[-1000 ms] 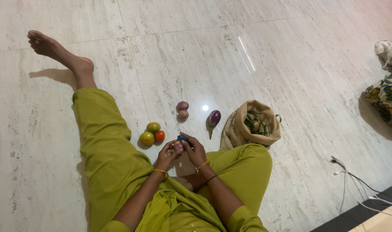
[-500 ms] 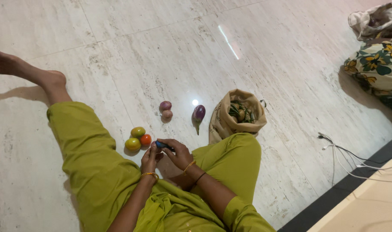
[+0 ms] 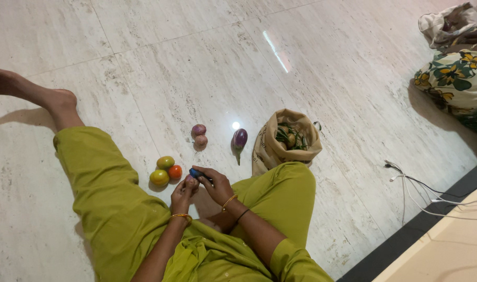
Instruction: The person sits on the floor and peels several vegetables one by one using a small blue peeler. They handle an eggplant, a tomato, and a small onion, placing the peeled items on the floor beside them.
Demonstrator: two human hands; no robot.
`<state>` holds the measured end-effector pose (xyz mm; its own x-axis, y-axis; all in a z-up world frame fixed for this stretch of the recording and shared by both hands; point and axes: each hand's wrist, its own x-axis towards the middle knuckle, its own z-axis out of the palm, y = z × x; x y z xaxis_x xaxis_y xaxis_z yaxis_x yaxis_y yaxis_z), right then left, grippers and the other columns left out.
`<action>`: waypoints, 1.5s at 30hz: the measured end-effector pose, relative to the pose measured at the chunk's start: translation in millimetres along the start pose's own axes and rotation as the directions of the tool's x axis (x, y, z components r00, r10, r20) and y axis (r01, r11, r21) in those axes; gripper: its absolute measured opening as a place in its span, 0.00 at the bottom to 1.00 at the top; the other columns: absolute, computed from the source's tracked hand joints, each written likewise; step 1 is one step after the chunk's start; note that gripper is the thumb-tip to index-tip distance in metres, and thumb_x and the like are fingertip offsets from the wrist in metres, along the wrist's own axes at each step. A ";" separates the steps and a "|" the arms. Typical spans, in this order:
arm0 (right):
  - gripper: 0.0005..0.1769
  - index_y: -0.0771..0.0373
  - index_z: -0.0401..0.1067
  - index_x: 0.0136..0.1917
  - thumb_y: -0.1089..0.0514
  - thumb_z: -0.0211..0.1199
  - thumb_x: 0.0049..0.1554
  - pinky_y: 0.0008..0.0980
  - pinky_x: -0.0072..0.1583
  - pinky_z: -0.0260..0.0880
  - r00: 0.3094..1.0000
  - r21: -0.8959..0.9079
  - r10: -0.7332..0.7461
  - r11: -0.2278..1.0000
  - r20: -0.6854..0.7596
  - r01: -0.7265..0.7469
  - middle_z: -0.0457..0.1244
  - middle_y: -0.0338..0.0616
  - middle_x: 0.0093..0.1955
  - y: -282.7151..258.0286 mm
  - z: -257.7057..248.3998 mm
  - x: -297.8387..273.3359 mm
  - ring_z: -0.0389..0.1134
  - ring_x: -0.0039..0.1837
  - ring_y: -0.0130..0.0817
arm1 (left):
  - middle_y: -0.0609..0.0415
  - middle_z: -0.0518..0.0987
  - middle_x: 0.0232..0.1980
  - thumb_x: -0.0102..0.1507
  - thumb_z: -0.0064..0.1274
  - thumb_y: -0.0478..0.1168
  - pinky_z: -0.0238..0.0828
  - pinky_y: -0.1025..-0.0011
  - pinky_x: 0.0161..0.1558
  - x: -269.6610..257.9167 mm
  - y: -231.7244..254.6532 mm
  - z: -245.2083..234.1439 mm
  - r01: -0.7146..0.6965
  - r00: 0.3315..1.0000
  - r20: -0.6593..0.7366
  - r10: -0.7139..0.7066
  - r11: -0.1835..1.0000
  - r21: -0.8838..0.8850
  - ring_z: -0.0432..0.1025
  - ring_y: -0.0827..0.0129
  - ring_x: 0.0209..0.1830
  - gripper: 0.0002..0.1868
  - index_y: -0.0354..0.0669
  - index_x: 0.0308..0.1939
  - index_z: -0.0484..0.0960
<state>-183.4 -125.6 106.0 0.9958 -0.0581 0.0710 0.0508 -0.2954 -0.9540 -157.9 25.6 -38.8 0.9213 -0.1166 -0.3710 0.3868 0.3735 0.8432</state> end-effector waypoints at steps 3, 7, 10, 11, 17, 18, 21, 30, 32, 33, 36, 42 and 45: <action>0.21 0.54 0.72 0.69 0.63 0.61 0.63 0.33 0.60 0.74 0.999 -0.015 -0.023 1.000 0.026 0.023 0.70 0.48 0.60 -8.4 -1.0 -3.4 0.74 0.59 0.35 | 0.54 0.81 0.45 0.66 0.60 0.49 0.72 0.77 0.45 0.2 0.7 -0.7 0.003 0.999 -0.037 -0.005 0.998 -0.069 0.74 0.76 0.41 0.26 0.30 0.58 0.79; 0.23 0.54 0.72 0.69 0.63 0.62 0.61 0.33 0.59 0.74 0.998 -0.050 -0.016 0.999 0.057 0.019 0.70 0.47 0.60 -13.1 2.0 -6.7 0.73 0.59 0.35 | 0.58 0.79 0.45 0.66 0.59 0.50 0.72 0.77 0.43 4.2 -2.4 -6.7 0.002 0.993 -0.121 -0.008 0.999 -0.053 0.72 0.78 0.39 0.27 0.34 0.61 0.79; 0.22 0.54 0.72 0.69 0.63 0.62 0.62 0.33 0.59 0.75 0.999 -0.048 -0.020 0.999 0.038 0.021 0.70 0.47 0.61 -8.0 2.2 -4.4 0.73 0.59 0.34 | 0.55 0.78 0.43 0.66 0.60 0.50 0.71 0.75 0.41 7.9 -4.6 -8.5 0.003 0.996 -0.085 -0.003 1.000 -0.007 0.71 0.75 0.38 0.28 0.34 0.63 0.78; 0.22 0.54 0.73 0.69 0.63 0.62 0.62 0.33 0.58 0.75 1.000 -0.043 -0.017 0.999 0.023 0.018 0.70 0.47 0.60 -4.9 1.1 -2.9 0.74 0.58 0.34 | 0.55 0.80 0.45 0.64 0.60 0.50 0.72 0.76 0.42 6.8 -3.7 -7.7 0.008 0.997 -0.073 -0.005 0.999 0.043 0.73 0.75 0.39 0.29 0.36 0.64 0.77; 0.21 0.54 0.73 0.68 0.63 0.62 0.62 0.32 0.59 0.75 1.000 -0.020 0.010 1.000 -0.023 -0.011 0.71 0.48 0.60 7.0 -2.0 3.0 0.74 0.59 0.34 | 0.52 0.81 0.49 0.63 0.61 0.48 0.74 0.75 0.46 -1.5 5.0 4.4 -0.014 1.000 0.004 0.013 0.988 0.156 0.76 0.72 0.43 0.30 0.34 0.65 0.76; 0.21 0.54 0.73 0.68 0.63 0.62 0.62 0.32 0.59 0.75 1.000 -0.017 0.012 1.000 -0.022 -0.012 0.71 0.48 0.60 5.9 -1.3 2.8 0.74 0.59 0.34 | 0.51 0.81 0.51 0.63 0.61 0.47 0.75 0.75 0.47 -1.8 6.1 4.7 -0.027 1.000 0.006 0.027 0.991 0.135 0.77 0.72 0.45 0.30 0.33 0.65 0.76; 0.21 0.54 0.73 0.68 0.62 0.62 0.61 0.31 0.58 0.76 1.000 -0.012 0.025 1.000 0.013 -0.025 0.71 0.47 0.60 -1.7 1.3 0.1 0.74 0.58 0.33 | 0.51 0.79 0.54 0.64 0.60 0.47 0.76 0.74 0.51 -2.1 8.7 0.0 0.006 0.998 -0.062 -0.003 0.999 0.052 0.77 0.71 0.48 0.29 0.35 0.64 0.74; 0.22 0.54 0.73 0.68 0.63 0.62 0.61 0.31 0.59 0.75 0.999 0.009 0.045 0.999 -0.014 -0.045 0.71 0.48 0.59 9.5 0.0 2.8 0.75 0.58 0.33 | 0.46 0.79 0.53 0.62 0.64 0.37 0.74 0.72 0.51 -0.8 2.8 3.1 -0.021 0.999 -0.047 0.025 0.996 0.087 0.74 0.69 0.48 0.26 0.36 0.60 0.70; 0.21 0.54 0.73 0.68 0.62 0.62 0.62 0.31 0.59 0.75 0.998 -0.016 0.065 0.998 -0.026 -0.065 0.71 0.49 0.59 17.2 -1.8 5.0 0.75 0.58 0.33 | 0.47 0.79 0.54 0.60 0.64 0.34 0.73 0.74 0.53 1.3 -3.0 3.5 -0.072 0.997 0.001 0.073 0.994 0.085 0.75 0.70 0.50 0.28 0.36 0.60 0.69; 0.21 0.54 0.73 0.68 0.62 0.62 0.62 0.32 0.60 0.75 0.997 -0.029 0.076 0.997 -0.032 -0.077 0.71 0.49 0.59 19.8 -2.1 5.2 0.74 0.58 0.33 | 0.47 0.79 0.54 0.58 0.65 0.32 0.73 0.75 0.54 2.3 -5.6 3.3 -0.097 0.995 0.025 0.095 0.992 0.084 0.75 0.70 0.51 0.29 0.37 0.60 0.68; 0.22 0.54 0.73 0.69 0.61 0.61 0.62 0.31 0.60 0.75 0.995 -0.020 0.095 0.995 -0.019 -0.095 0.71 0.49 0.60 20.9 1.1 5.0 0.74 0.59 0.32 | 0.47 0.79 0.53 0.58 0.64 0.30 0.75 0.75 0.56 5.1 -8.9 2.2 -0.174 0.983 0.053 0.177 0.983 -0.056 0.76 0.69 0.52 0.30 0.37 0.59 0.65; 0.23 0.54 0.71 0.70 0.61 0.61 0.62 0.31 0.60 0.75 0.988 0.034 0.119 0.992 0.096 -0.123 0.71 0.48 0.61 8.3 5.8 -1.4 0.74 0.59 0.32 | 0.48 0.77 0.53 0.62 0.62 0.30 0.74 0.74 0.53 3.5 -1.3 -1.5 -0.154 0.985 -0.087 0.151 0.988 -0.031 0.72 0.71 0.49 0.27 0.38 0.60 0.65; 0.22 0.54 0.72 0.70 0.61 0.61 0.62 0.32 0.60 0.75 0.991 0.003 0.106 0.994 0.078 -0.107 0.71 0.49 0.60 9.9 3.3 -1.3 0.74 0.58 0.33 | 0.48 0.78 0.52 0.61 0.62 0.30 0.75 0.75 0.52 0.7 0.8 0.2 -0.113 0.993 -0.043 0.111 0.992 -0.057 0.74 0.70 0.50 0.27 0.39 0.59 0.64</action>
<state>-184.0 -125.3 95.5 0.9985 -0.0148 -0.0535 -0.0555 -0.2846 -0.9570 -157.0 25.6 -38.3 0.9559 -0.0346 -0.2917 0.2771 0.4358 0.8563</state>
